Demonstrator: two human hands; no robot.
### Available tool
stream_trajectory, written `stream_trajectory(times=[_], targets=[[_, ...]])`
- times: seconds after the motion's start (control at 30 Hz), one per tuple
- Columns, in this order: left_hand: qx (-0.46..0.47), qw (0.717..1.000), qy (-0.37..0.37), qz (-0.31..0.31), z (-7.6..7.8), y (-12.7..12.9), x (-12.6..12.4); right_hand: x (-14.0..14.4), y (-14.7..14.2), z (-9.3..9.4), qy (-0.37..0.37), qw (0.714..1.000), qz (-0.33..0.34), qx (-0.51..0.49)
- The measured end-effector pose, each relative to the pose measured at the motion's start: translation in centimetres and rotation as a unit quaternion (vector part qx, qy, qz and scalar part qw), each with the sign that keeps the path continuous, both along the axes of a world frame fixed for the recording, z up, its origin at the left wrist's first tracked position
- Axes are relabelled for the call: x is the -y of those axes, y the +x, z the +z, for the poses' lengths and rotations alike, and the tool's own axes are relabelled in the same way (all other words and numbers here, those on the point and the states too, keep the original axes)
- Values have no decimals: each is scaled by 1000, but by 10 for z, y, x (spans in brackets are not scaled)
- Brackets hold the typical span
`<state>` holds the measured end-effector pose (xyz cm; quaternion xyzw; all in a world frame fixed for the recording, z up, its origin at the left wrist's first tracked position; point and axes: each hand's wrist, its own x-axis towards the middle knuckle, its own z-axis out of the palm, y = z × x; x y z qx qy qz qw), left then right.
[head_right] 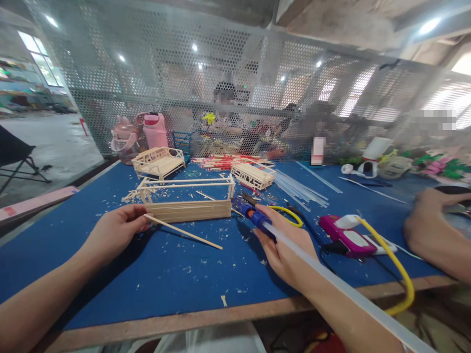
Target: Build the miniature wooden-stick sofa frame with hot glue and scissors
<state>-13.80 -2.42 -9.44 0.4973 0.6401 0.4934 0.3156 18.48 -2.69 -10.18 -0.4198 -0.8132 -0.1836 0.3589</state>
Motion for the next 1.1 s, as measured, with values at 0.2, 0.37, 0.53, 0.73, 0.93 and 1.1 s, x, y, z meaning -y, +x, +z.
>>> stream_trajectory(times=[0.2, 0.37, 0.53, 0.73, 0.93, 1.1], targets=[[-12, 1000, -3, -4, -3, -3, 0, 3, 0, 0, -22, 1000, -16, -8], [-15, 1000, -4, -7, -3, -2, -1, 3, 3, 3, -13, 1000, 5, 1], [-11, 1000, 5, -4, -3, -3, 0, 5, 6, 4, -17, 1000, 11, -20], [-12, 1000, 16, -1, -2, -1, 1, 9, 11, 3, -53, 993, -10, -108], [10, 1000, 9, -3, 3, 3, 3, 3, 13, 5, -191, 970, 59, -140], [-6, 1000, 9, -20, 0, 1, 2, 5, 14, 4, -279, 939, 73, -190]])
